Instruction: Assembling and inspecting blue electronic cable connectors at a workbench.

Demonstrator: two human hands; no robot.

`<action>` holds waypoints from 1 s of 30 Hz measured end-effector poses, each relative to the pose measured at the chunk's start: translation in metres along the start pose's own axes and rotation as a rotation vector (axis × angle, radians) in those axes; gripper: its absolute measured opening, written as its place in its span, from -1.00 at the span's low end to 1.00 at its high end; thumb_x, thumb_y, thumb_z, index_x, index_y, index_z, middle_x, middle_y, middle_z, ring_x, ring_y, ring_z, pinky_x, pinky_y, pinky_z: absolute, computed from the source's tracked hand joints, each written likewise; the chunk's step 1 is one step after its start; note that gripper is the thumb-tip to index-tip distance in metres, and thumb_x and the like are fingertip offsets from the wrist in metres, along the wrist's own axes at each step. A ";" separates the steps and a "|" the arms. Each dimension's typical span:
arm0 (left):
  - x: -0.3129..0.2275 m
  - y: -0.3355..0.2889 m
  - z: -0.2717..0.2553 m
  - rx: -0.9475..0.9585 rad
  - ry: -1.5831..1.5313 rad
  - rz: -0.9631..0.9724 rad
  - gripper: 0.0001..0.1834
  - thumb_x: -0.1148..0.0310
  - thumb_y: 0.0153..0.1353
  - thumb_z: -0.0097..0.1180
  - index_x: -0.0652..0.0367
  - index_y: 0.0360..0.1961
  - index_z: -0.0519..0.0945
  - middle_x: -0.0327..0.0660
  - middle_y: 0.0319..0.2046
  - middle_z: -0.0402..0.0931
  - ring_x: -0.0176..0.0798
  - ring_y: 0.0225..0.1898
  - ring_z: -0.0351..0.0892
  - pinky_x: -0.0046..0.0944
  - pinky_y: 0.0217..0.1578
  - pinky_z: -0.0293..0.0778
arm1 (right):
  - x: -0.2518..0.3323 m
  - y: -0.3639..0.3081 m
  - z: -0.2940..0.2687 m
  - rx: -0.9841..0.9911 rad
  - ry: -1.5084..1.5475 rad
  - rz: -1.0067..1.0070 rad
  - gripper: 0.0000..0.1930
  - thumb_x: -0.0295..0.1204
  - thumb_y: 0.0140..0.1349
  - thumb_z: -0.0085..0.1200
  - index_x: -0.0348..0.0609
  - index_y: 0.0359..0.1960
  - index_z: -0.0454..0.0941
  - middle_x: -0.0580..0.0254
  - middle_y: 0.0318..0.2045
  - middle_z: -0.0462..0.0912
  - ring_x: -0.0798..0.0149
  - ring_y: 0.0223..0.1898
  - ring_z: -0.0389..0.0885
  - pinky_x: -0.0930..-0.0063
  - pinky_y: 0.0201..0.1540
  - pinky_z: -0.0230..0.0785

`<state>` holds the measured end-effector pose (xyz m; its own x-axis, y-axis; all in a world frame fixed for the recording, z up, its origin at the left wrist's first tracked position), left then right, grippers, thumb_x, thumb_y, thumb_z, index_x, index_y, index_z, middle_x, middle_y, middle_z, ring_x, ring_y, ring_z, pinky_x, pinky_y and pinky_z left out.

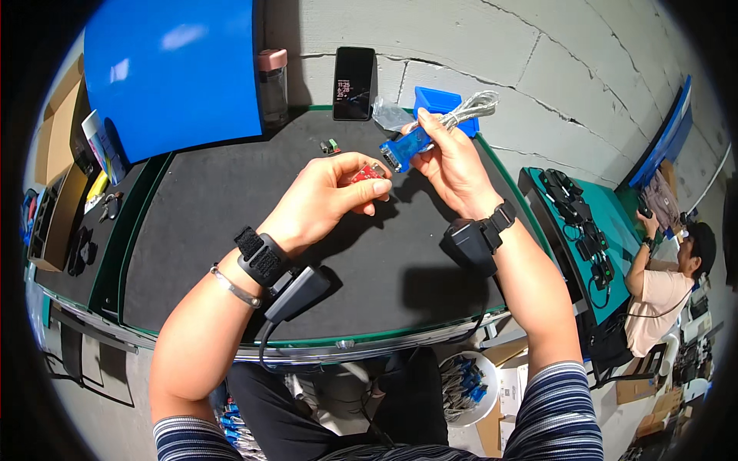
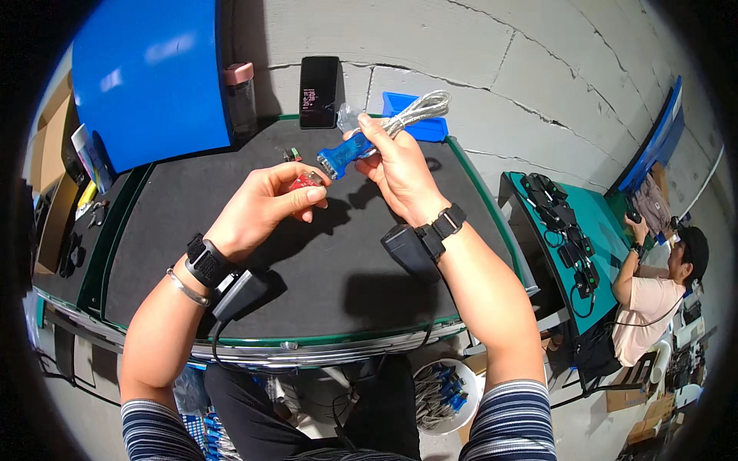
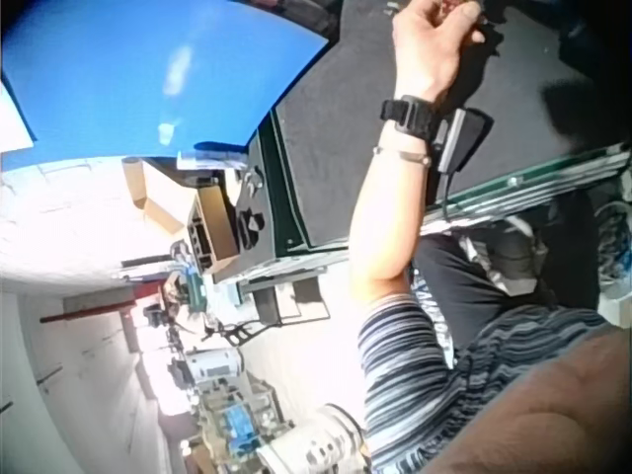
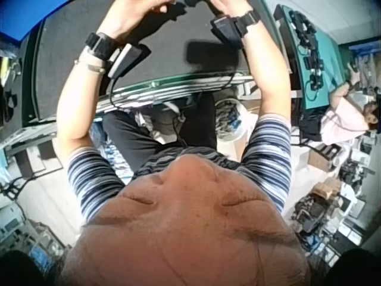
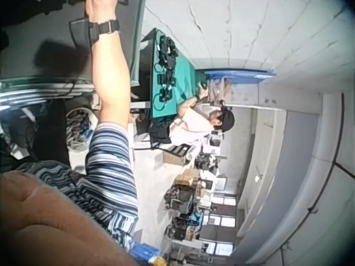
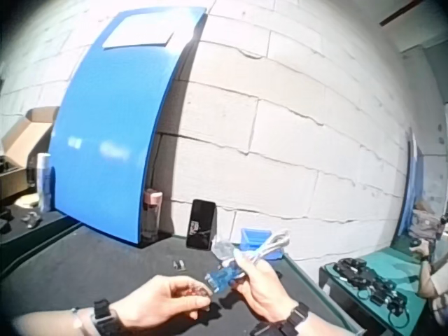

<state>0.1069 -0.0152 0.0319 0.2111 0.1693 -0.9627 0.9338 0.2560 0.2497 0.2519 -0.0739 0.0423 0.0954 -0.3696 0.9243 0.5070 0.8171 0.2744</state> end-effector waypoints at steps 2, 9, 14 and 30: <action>0.004 0.001 0.001 0.023 0.033 -0.022 -0.73 0.31 0.30 0.20 0.25 -0.08 0.59 -0.34 -0.33 0.58 -0.53 -0.34 0.49 -0.47 -0.25 0.45 | -0.002 0.002 0.001 0.000 0.001 -0.006 -0.76 -0.15 0.36 0.10 -0.02 -0.17 0.51 0.39 -0.28 0.61 0.50 -0.25 0.55 0.50 -0.20 0.40; 0.012 0.004 0.000 0.020 0.023 -0.049 -0.75 0.30 0.31 0.19 0.26 -0.11 0.59 -0.32 -0.32 0.60 -0.53 -0.34 0.49 -0.48 -0.23 0.46 | 0.000 0.000 0.002 0.008 -0.114 -0.037 -0.75 -0.11 0.34 0.12 0.00 -0.21 0.51 0.41 -0.30 0.63 0.55 -0.28 0.55 0.57 -0.26 0.39; 0.011 0.003 0.002 0.057 -0.012 -0.049 -0.75 0.29 0.31 0.19 0.26 -0.13 0.59 -0.31 -0.32 0.61 -0.53 -0.34 0.49 -0.48 -0.22 0.47 | 0.005 -0.002 0.004 -0.020 -0.199 -0.071 -0.75 -0.10 0.33 0.12 0.02 -0.24 0.50 0.42 -0.32 0.64 0.57 -0.31 0.56 0.61 -0.29 0.40; 0.020 0.001 -0.003 -0.003 -0.014 -0.102 -0.77 0.34 0.30 0.19 0.32 -0.17 0.58 -0.20 -0.34 0.64 -0.47 -0.36 0.59 -0.45 -0.24 0.54 | 0.006 -0.006 0.015 -0.014 -0.302 -0.128 -0.70 -0.11 0.31 0.16 -0.07 -0.24 0.49 0.36 -0.34 0.65 0.55 -0.31 0.56 0.62 -0.34 0.38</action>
Point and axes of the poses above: each hand's wrist, its own y-axis towards the middle knuckle, its own z-axis out of the palm, x = y × z, the point moved 10 cm from there along y, towards the middle knuckle
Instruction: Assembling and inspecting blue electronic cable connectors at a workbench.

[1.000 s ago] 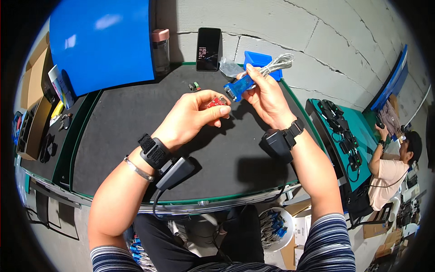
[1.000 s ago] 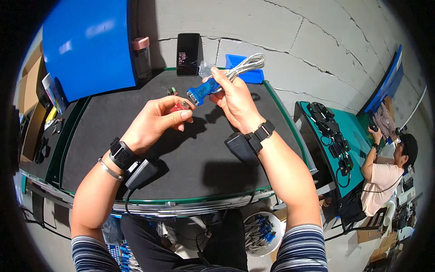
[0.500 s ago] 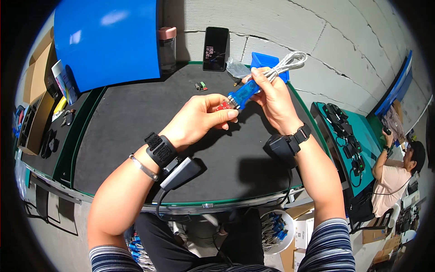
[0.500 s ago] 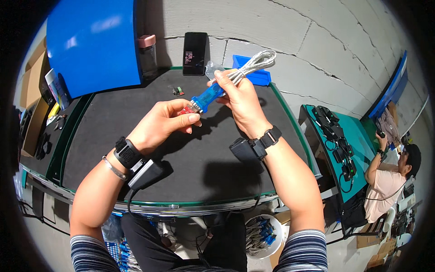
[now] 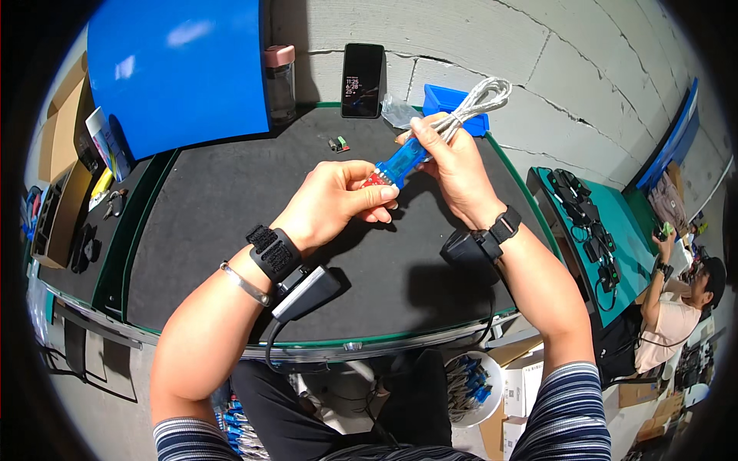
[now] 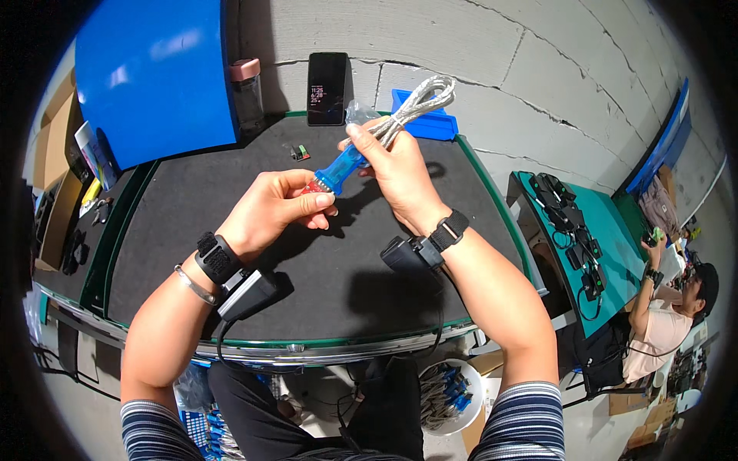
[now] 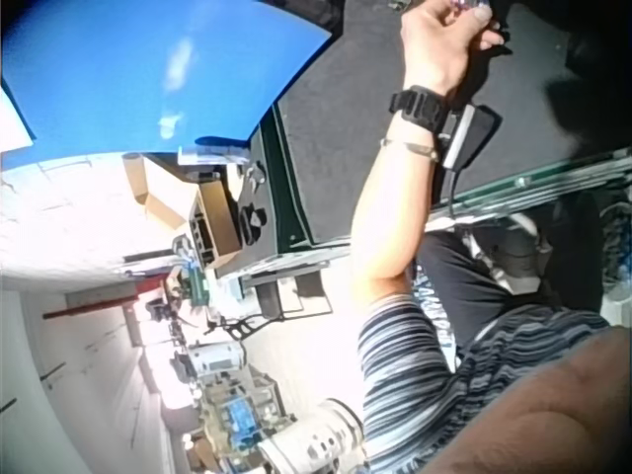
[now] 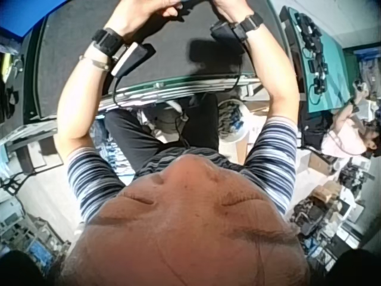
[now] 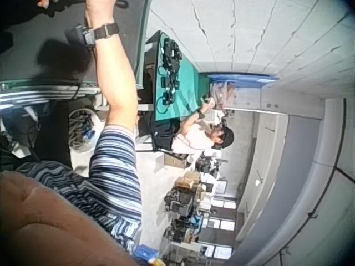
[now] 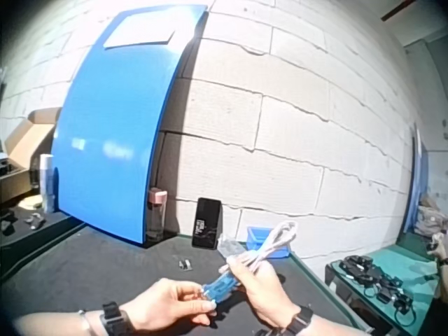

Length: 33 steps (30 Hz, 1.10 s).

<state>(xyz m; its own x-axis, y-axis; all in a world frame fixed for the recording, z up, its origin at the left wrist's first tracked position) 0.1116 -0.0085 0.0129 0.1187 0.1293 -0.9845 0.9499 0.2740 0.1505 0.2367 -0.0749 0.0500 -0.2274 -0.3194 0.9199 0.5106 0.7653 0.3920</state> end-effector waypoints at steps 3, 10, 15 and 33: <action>0.002 0.000 0.002 0.006 0.017 -0.021 -0.77 0.35 0.30 0.20 0.32 -0.18 0.58 -0.19 -0.34 0.64 -0.46 -0.36 0.60 -0.44 -0.24 0.54 | 0.006 -0.001 0.002 0.002 -0.006 -0.045 -0.71 -0.13 0.30 0.17 -0.08 -0.24 0.48 0.35 -0.35 0.66 0.55 -0.32 0.57 0.63 -0.35 0.38; -0.003 0.002 0.007 0.045 -0.050 -0.036 -0.70 0.32 0.29 0.22 0.28 -0.05 0.52 -0.19 -0.27 0.61 -0.40 -0.27 0.61 -0.39 -0.17 0.54 | -0.002 -0.002 -0.007 -0.017 0.046 0.029 -0.73 -0.10 0.33 0.13 0.01 -0.20 0.46 0.35 -0.29 0.62 0.52 -0.24 0.57 0.58 -0.25 0.36; -0.011 0.002 0.003 -0.033 0.183 0.095 -0.34 0.32 0.18 0.34 0.27 0.23 0.31 -0.16 -0.17 0.59 -0.35 -0.14 0.59 -0.33 -0.06 0.52 | -0.026 0.001 -0.012 -0.007 0.078 0.168 -0.73 -0.07 0.36 0.06 0.02 -0.19 0.48 0.38 -0.29 0.63 0.53 -0.26 0.57 0.57 -0.21 0.39; -0.002 -0.002 0.012 0.068 0.004 -0.062 -0.56 0.05 0.40 0.00 0.21 0.04 0.51 -0.30 -0.20 0.53 -0.43 -0.14 0.51 -0.35 -0.07 0.45 | -0.022 0.002 0.008 0.182 0.510 0.223 -0.45 0.03 0.50 -0.40 -0.23 0.01 0.42 -0.03 -0.11 0.64 0.01 -0.03 0.63 0.24 0.03 0.48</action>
Point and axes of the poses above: each hand's wrist, its own y-axis towards the middle knuckle, its own z-axis out of the palm, x = y × z, the point moved 10 cm from there along y, towards the middle knuckle
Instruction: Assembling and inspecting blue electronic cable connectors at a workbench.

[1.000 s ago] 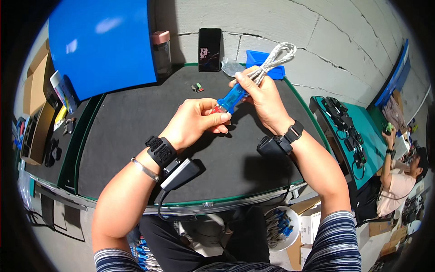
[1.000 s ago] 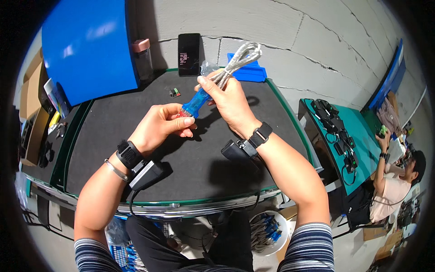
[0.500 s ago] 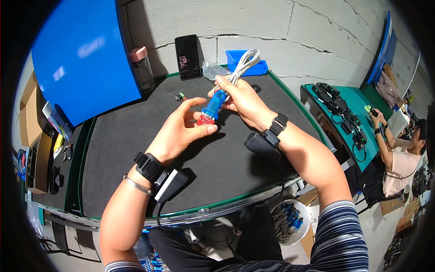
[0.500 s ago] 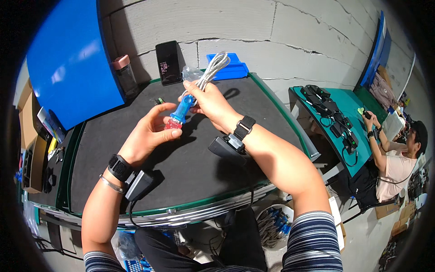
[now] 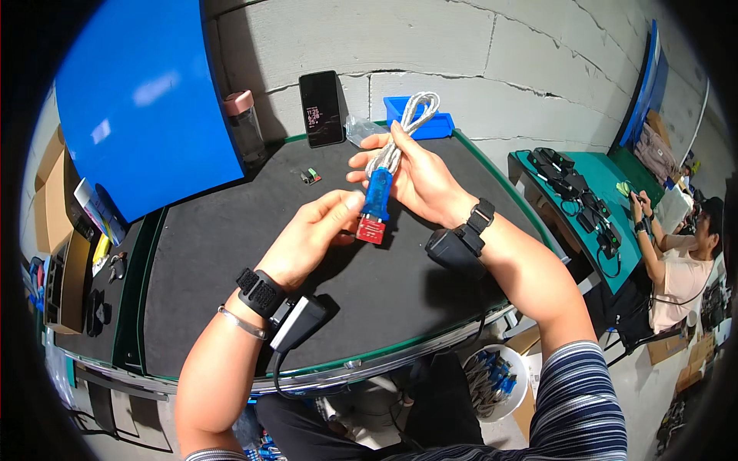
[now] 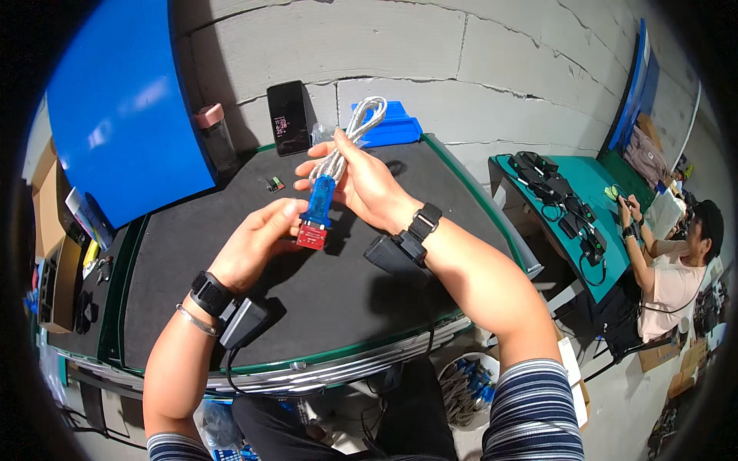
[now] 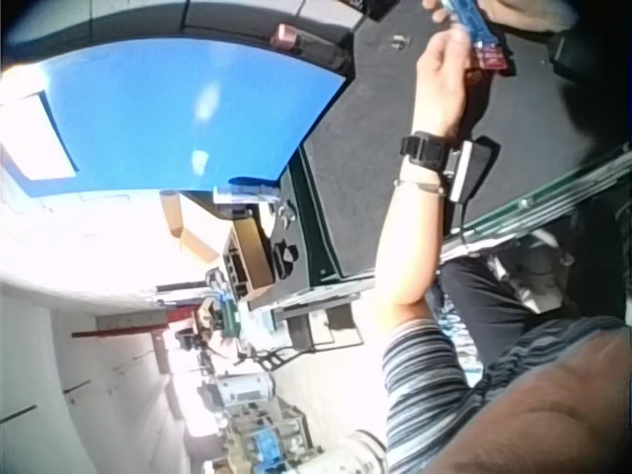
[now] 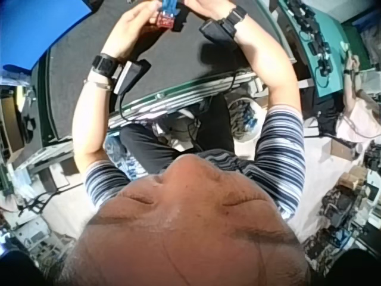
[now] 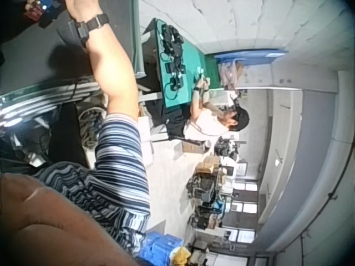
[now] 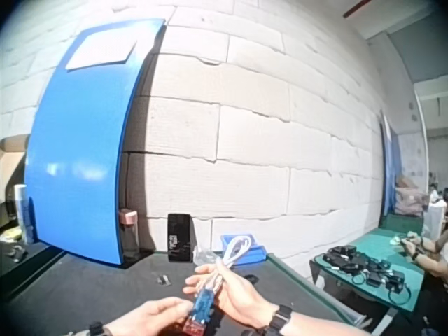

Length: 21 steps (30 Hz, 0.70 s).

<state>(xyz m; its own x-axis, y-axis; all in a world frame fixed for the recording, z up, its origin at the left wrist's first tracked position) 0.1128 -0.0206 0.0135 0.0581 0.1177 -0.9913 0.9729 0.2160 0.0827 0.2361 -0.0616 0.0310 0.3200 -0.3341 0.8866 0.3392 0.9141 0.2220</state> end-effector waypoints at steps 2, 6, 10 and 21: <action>-0.005 -0.002 -0.008 -0.095 0.009 0.022 -0.40 -0.14 0.44 -0.22 0.20 0.04 0.53 -0.27 -0.15 0.54 -0.36 -0.06 0.50 -0.26 0.04 0.40 | 0.003 0.000 0.003 0.025 0.007 -0.015 -0.45 0.02 0.50 -0.42 -0.24 0.02 0.42 -0.03 -0.10 0.63 0.02 -0.02 0.62 0.26 0.04 0.48; -0.006 -0.003 -0.007 -0.088 -0.020 0.030 -0.40 -0.12 0.43 -0.19 0.22 0.06 0.53 -0.26 -0.12 0.55 -0.35 -0.04 0.49 -0.29 0.05 0.38 | 0.003 -0.002 0.017 0.079 -0.063 -0.058 -0.48 -0.01 0.51 -0.44 -0.24 0.02 0.39 -0.04 -0.05 0.61 0.09 0.02 0.60 0.24 0.10 0.44; -0.006 0.000 0.007 0.037 -0.048 0.075 -0.47 0.19 0.24 0.28 0.31 0.07 0.41 -0.24 -0.27 0.61 -0.49 -0.20 0.51 -0.42 -0.10 0.40 | 0.000 -0.008 0.041 0.186 -0.113 -0.081 -0.46 0.00 0.51 -0.43 -0.24 0.09 0.36 -0.03 0.02 0.57 0.17 0.08 0.55 0.24 0.19 0.37; -0.009 0.001 0.014 0.079 -0.019 0.128 -0.51 0.32 0.25 0.27 0.23 0.12 0.38 -0.36 -0.33 0.51 -0.53 -0.23 0.46 -0.42 -0.12 0.41 | -0.015 -0.013 0.044 0.180 0.118 0.044 -0.47 -0.03 0.52 -0.43 -0.23 0.17 0.33 -0.05 -0.13 0.63 0.04 0.12 0.54 0.14 0.16 0.45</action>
Point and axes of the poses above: each hand's wrist, its own y-axis towards the middle knuckle, its own z-axis out of the palm, x = y × z, the point moved 10 cm from there along y, towards the middle knuckle
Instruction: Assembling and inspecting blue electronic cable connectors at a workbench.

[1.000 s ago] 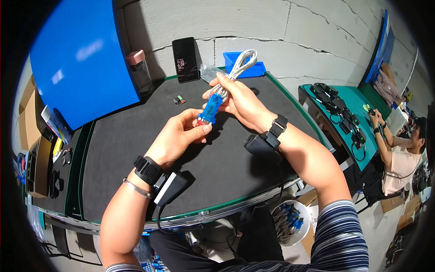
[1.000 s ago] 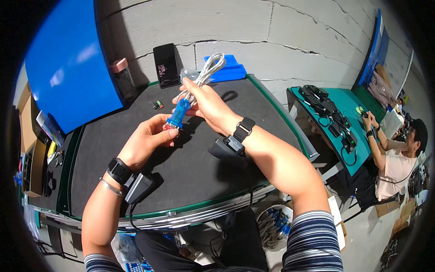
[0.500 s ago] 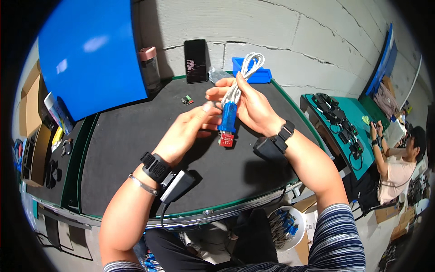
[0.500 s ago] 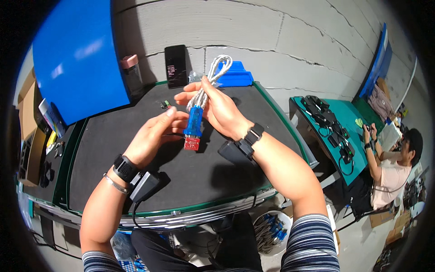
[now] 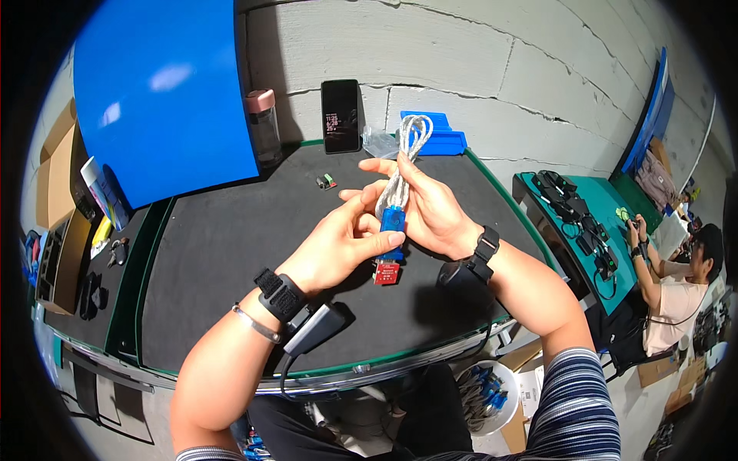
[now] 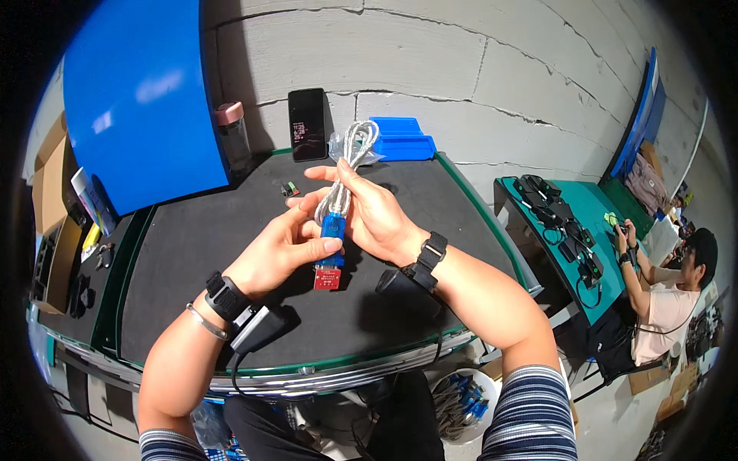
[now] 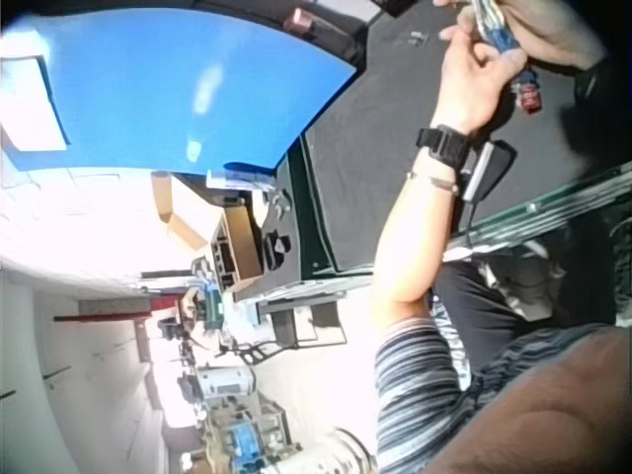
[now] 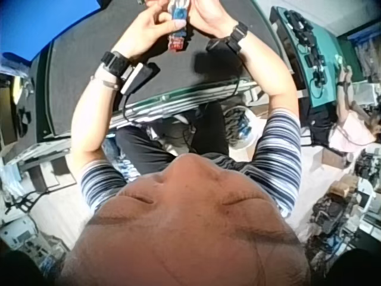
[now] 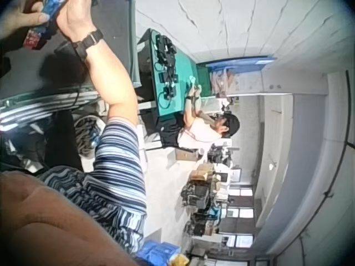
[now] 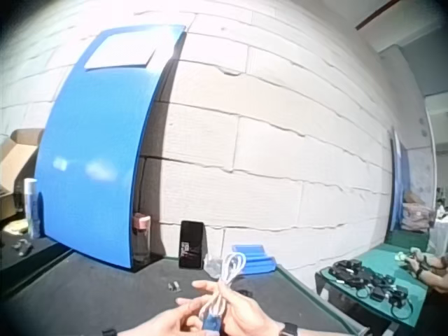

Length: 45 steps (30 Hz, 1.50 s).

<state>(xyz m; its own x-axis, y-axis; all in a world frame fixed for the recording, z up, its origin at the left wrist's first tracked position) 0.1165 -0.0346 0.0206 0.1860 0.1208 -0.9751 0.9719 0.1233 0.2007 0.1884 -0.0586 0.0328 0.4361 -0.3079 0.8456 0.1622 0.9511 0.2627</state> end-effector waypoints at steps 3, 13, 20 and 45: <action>-0.002 -0.001 -0.004 -0.043 0.077 0.009 -0.49 0.34 0.23 0.28 0.22 0.13 0.36 -0.37 -0.30 0.49 -0.50 -0.18 0.46 -0.41 -0.08 0.41 | 0.003 -0.002 0.008 0.036 0.042 -0.012 -0.45 -0.01 0.50 -0.41 -0.23 0.19 0.29 -0.06 -0.03 0.59 0.02 0.13 0.51 0.11 0.15 0.41; -0.019 -0.008 -0.039 -0.401 0.384 0.106 -0.54 0.38 0.09 0.39 0.19 -0.05 0.43 -0.33 -0.45 0.55 -0.44 -0.35 0.54 -0.35 -0.25 0.51 | 0.016 -0.006 -0.006 -0.189 -0.470 -0.142 -0.57 -0.18 0.37 0.09 -0.17 0.12 0.36 0.31 -0.12 0.60 0.48 -0.09 0.53 0.52 -0.01 0.39; -0.017 -0.008 -0.046 -0.412 0.214 0.129 -0.64 0.26 0.37 0.10 0.16 0.12 0.46 -0.27 -0.07 0.50 -0.42 -0.02 0.43 -0.35 0.02 0.35 | 0.029 -0.002 -0.022 -0.150 -0.278 -0.138 -0.55 -0.25 0.39 0.04 -0.23 0.20 0.29 0.11 0.04 0.54 0.28 -0.01 0.59 0.41 0.10 0.43; -0.036 -0.016 -0.077 -0.490 -0.100 0.227 -0.63 0.18 0.22 0.29 0.16 -0.08 0.50 -0.38 -0.28 0.49 -0.52 -0.31 0.42 -0.48 -0.27 0.37 | -0.002 -0.011 0.025 0.215 -0.341 0.172 -0.61 -0.20 0.39 -0.07 -0.24 0.08 0.40 0.24 -0.42 0.56 0.42 -0.40 0.56 0.58 -0.28 0.38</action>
<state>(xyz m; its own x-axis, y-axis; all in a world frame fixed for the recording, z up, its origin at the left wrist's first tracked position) 0.0833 0.0351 0.0596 0.4192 0.1067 -0.9016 0.7293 0.5519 0.4044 0.1638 -0.0678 0.0400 0.1179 -0.1538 0.9810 -0.0906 0.9821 0.1649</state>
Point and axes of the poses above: each hand's wrist, its own y-axis towards the middle knuckle, its own z-axis out of the palm, x = y × z, the point moved 10 cm from there along y, towards the middle knuckle
